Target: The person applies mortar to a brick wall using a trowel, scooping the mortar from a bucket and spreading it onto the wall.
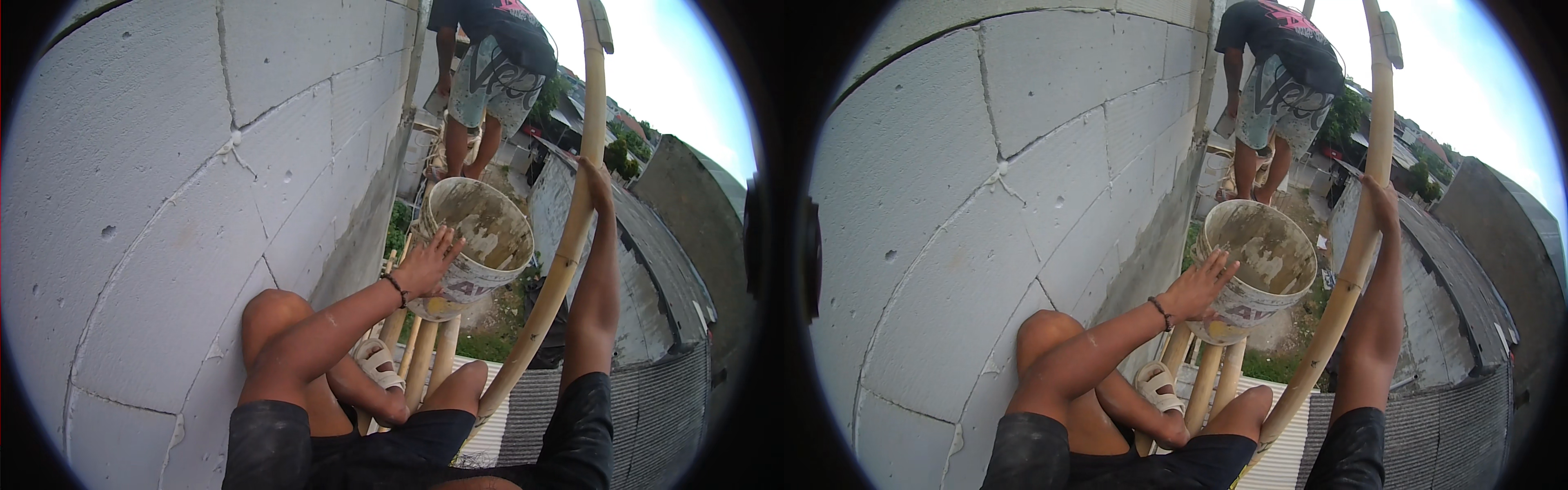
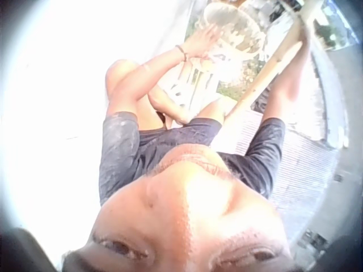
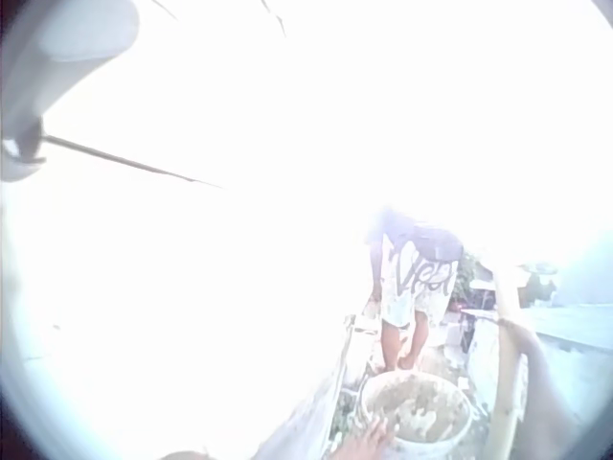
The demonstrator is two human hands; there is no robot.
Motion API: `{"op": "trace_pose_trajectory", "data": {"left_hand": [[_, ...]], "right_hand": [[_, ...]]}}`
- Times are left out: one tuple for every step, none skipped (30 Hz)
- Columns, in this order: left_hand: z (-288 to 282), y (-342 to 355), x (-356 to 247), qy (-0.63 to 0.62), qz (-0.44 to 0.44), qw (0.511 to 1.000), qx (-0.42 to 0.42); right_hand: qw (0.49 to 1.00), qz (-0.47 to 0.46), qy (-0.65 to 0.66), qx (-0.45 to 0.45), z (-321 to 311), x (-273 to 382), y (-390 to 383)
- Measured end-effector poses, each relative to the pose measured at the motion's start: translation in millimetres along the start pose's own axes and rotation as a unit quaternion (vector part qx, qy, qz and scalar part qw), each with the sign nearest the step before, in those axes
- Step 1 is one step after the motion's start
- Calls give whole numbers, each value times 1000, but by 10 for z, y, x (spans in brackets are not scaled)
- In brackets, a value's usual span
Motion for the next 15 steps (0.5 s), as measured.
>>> {"op": "trace_pose_trajectory", "data": {"left_hand": [[-7, 6, -13, -2, 2, 1000, 0], [-13, 16, -22, -4, 2, 1000, 2], [-19, 26, -31, -6, 1, 1000, 4], [-20, 21, -27, -7, 2, 1000, 6], [-26, 14, -15, -8, 0, 1000, 6], [-33, 5, -7, -9, -2, 1000, 5], [-36, 4, -11, -9, 0, 1000, 5], [-37, 2, -7, -9, -2, 1000, 7], [-38, 1, -1, -9, -4, 1000, 8], [-36, 5, -4, -8, -3, 1000, 10], [-39, 10, -6, -9, -2, 1000, 10], [-41, 10, -7, -11, 0, 1000, 10], [-46, 19, -24, -13, 3, 1000, 8], [-56, 26, -33, -13, 4, 1000, 4], [-64, 39, -50, -13, 5, 1000, 1]], "right_hand": [[1000, 2, -2, -1, -18, -26, 15], [1000, -3, 3, 4, -23, -39, 35], [1000, -7, 7, 10, -32, -52, 55], [1000, -5, 8, 10, -17, -45, 50], [1000, -5, 10, 11, 4, -35, 45], [1000, -5, 12, 11, 24, -24, 38], [1000, -4, 11, 10, 24, -11, 30], [1000, -1, 5, 6, 22, -2, 21], [1000, 3, -1, 2, 19, 10, 12], [1000, 4, 1, 2, 23, 0, 6], [1000, 7, 6, 5, 33, -10, 0], [1000, 9, 11, 9, 44, -19, -5], [1000, 10, 9, 5, 6, -63, 38], [1000, 7, 10, 6, -13, -100, 82], [1000, 4, 12, 7, -51, -140, 121]]}}
Point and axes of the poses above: each hand's wrist, its own y-axis towards the middle knuckle, its own z-axis out of the palm, x = y × z, the point moved 9 cm from there along y, towards the middle knuckle
